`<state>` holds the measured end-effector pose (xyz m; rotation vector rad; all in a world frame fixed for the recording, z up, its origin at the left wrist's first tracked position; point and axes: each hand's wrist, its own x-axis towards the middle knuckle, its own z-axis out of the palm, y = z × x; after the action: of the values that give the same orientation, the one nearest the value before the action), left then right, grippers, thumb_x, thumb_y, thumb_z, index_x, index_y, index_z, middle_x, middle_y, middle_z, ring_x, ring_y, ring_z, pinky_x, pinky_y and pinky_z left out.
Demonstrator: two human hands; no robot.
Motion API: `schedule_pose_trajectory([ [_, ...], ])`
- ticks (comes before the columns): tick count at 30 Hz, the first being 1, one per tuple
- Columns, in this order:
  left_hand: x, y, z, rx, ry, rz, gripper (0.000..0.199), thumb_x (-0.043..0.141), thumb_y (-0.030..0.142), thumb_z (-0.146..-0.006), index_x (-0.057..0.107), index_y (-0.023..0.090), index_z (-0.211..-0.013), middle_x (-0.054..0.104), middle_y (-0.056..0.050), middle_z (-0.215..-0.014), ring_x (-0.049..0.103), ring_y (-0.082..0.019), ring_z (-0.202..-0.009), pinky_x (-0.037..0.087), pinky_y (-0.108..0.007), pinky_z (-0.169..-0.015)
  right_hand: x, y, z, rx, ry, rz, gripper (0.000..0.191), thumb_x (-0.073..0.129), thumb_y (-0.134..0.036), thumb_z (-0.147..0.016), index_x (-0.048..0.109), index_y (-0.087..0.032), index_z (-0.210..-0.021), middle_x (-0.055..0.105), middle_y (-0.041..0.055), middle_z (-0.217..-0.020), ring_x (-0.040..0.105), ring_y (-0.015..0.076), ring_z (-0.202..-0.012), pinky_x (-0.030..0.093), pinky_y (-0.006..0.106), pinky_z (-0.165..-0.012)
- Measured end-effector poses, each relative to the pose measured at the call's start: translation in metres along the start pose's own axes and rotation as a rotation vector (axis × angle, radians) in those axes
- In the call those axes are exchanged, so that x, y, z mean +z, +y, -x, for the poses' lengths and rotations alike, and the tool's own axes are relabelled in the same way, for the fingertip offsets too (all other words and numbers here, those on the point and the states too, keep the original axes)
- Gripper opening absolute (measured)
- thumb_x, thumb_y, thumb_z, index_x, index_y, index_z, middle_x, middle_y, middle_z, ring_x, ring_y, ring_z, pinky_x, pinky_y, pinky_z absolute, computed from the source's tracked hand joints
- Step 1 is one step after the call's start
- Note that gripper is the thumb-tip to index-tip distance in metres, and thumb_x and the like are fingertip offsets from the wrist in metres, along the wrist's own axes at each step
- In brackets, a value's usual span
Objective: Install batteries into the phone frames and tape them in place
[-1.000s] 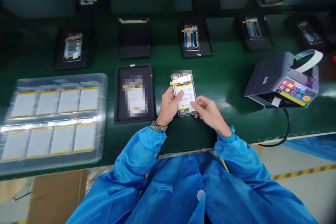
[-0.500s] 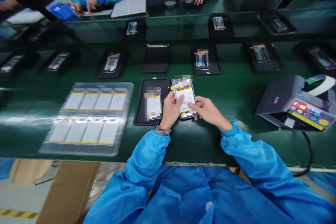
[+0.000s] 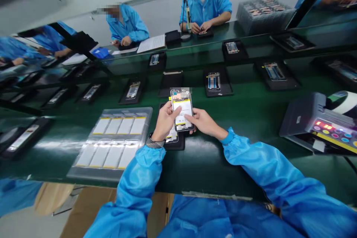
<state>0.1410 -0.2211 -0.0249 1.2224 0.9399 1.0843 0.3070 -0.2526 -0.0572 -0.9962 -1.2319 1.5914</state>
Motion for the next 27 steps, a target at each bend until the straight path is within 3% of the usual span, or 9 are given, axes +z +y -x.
schedule_pose_trajectory([
  [3,-0.010,0.010,-0.021,0.015,-0.034,-0.036,0.052,0.085,0.044,-0.078,0.065,0.015,-0.116,0.078,-0.013,-0.113,0.076,-0.028,-0.096,0.062,-0.034,-0.078,-0.002,-0.001,-0.023,-0.061,0.008,-0.014,0.052,0.071,-0.066,-0.085,0.058,-0.019,-0.101,0.074,0.0036,-0.073,0.066,0.0168,-0.048,0.052,0.026,-0.044],
  [5,-0.020,0.014,-0.045,0.020,-0.053,-0.071,0.054,0.087,0.045,-0.075,0.066,0.014,-0.114,0.078,-0.013,-0.111,0.077,-0.027,-0.093,0.062,-0.034,-0.078,-0.018,-0.006,-0.042,-0.068,0.084,0.129,0.049,0.056,-0.069,-0.094,0.057,-0.020,-0.093,0.073,0.0043,-0.071,0.068,0.0177,-0.053,0.053,0.027,-0.049],
  [8,-0.044,0.017,-0.097,-0.023,0.018,-0.226,0.056,0.090,0.043,-0.070,0.066,0.013,-0.110,0.079,-0.011,-0.100,0.076,-0.025,-0.085,0.062,-0.034,-0.077,-0.066,-0.017,-0.071,-0.033,0.487,0.669,0.042,0.035,-0.051,-0.109,0.059,-0.020,-0.093,0.074,0.0075,-0.080,0.072,0.0198,-0.073,0.055,0.029,-0.068],
  [10,-0.062,0.017,-0.136,-0.090,0.150,-0.396,0.050,0.091,0.037,-0.070,0.064,0.013,-0.105,0.079,-0.008,-0.089,0.075,-0.022,-0.079,0.061,-0.033,-0.076,-0.105,-0.023,-0.085,0.019,0.730,0.894,0.028,0.041,-0.035,-0.107,0.062,-0.016,-0.103,0.075,0.0159,-0.100,0.070,0.0284,-0.101,0.051,0.038,-0.087],
  [12,-0.076,0.015,-0.173,-0.152,0.249,-0.526,0.038,0.088,0.030,-0.073,0.063,0.012,-0.095,0.076,-0.007,-0.079,0.073,-0.020,-0.074,0.060,-0.031,-0.073,-0.138,-0.022,-0.095,0.070,0.846,1.018,0.024,0.048,-0.027,-0.102,0.063,-0.010,-0.108,0.070,0.0240,-0.114,0.059,0.0364,-0.120,0.042,0.045,-0.100],
  [15,-0.089,0.004,-0.217,-0.234,0.300,-0.666,0.022,0.081,0.024,-0.083,0.063,0.011,-0.085,0.071,-0.006,-0.074,0.071,-0.019,-0.071,0.058,-0.031,-0.071,-0.166,-0.010,-0.106,0.127,0.873,1.116,0.027,0.056,-0.025,-0.096,0.064,-0.004,-0.110,0.066,0.0289,-0.119,0.053,0.0393,-0.123,0.036,0.046,-0.103],
  [20,-0.094,-0.021,-0.258,-0.333,0.303,-0.925,0.026,0.066,0.035,-0.098,0.067,0.012,-0.111,0.070,-0.007,-0.107,0.070,-0.018,-0.092,0.060,-0.037,-0.082,-0.172,0.004,-0.120,0.197,0.860,1.208,0.027,0.053,-0.018,-0.095,0.066,-0.001,-0.112,0.066,0.0278,-0.117,0.057,0.0364,-0.116,0.039,0.043,-0.098],
  [24,-0.103,-0.023,-0.264,-0.316,0.326,-1.153,0.029,0.068,0.038,-0.096,0.069,0.014,-0.112,0.070,-0.009,-0.116,0.068,-0.023,-0.108,0.056,-0.044,-0.095,-0.172,0.000,-0.126,0.244,0.847,1.252,0.029,0.049,-0.012,-0.096,0.068,-0.001,-0.114,0.066,0.0274,-0.116,0.060,0.0352,-0.113,0.043,0.041,-0.093],
  [27,-0.125,-0.009,-0.248,-0.287,0.321,-1.265,0.026,0.074,0.038,-0.090,0.074,0.013,-0.098,0.075,-0.011,-0.109,0.068,-0.027,-0.113,0.051,-0.040,-0.101,-0.173,-0.003,-0.125,0.277,0.819,1.271,0.031,0.049,-0.012,-0.096,0.069,0.000,-0.116,0.065,0.0288,-0.116,0.062,0.0350,-0.112,0.045,0.040,-0.089],
])
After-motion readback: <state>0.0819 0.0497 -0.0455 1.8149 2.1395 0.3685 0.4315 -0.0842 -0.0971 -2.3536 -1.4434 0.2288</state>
